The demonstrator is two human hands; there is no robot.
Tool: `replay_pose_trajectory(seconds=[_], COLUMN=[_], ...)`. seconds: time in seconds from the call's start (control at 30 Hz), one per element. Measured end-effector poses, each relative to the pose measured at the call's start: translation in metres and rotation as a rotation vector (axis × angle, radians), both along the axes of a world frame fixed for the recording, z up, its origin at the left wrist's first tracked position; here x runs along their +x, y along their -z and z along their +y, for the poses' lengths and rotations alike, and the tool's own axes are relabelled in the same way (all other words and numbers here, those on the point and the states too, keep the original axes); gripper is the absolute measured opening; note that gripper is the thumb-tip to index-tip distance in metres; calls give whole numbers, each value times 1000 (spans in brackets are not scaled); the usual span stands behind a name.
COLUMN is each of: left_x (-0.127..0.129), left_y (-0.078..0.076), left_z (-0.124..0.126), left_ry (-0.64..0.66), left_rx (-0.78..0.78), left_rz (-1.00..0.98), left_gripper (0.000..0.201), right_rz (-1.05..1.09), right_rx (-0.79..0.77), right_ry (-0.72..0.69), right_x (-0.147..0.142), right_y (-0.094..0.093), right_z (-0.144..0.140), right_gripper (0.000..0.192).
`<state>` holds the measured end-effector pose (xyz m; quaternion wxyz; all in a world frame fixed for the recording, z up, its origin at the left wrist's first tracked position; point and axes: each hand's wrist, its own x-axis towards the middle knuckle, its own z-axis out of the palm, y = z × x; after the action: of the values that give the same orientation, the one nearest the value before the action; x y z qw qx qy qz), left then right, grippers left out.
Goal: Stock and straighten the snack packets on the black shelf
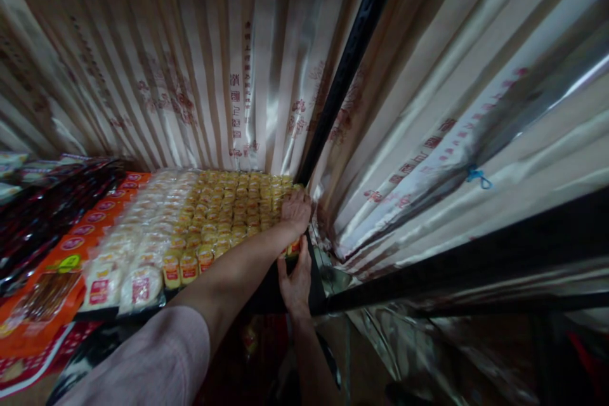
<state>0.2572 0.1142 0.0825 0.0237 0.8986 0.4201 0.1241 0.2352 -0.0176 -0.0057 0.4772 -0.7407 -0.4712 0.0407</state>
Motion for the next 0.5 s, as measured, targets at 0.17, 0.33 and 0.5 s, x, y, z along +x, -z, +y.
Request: replay_pose_trajectory(seconds=[0.17, 0.33, 0.5], left_x=[1, -9, -46], left_y=[0, -13, -22], left_z=[0, -8, -45], left_ry=[-8, -15, 110], left_rx=[8, -23, -29], left_rz=[-11, -103, -390], left_gripper=[34, 28, 23], right_rz=[-48, -23, -93], right_rx=[43, 29, 29], right_ry=[-4, -9, 6], right_x=[0, 0, 6], right_y=[1, 2, 7], right_z=[-1, -1, 1], right_gripper=[67, 66, 66])
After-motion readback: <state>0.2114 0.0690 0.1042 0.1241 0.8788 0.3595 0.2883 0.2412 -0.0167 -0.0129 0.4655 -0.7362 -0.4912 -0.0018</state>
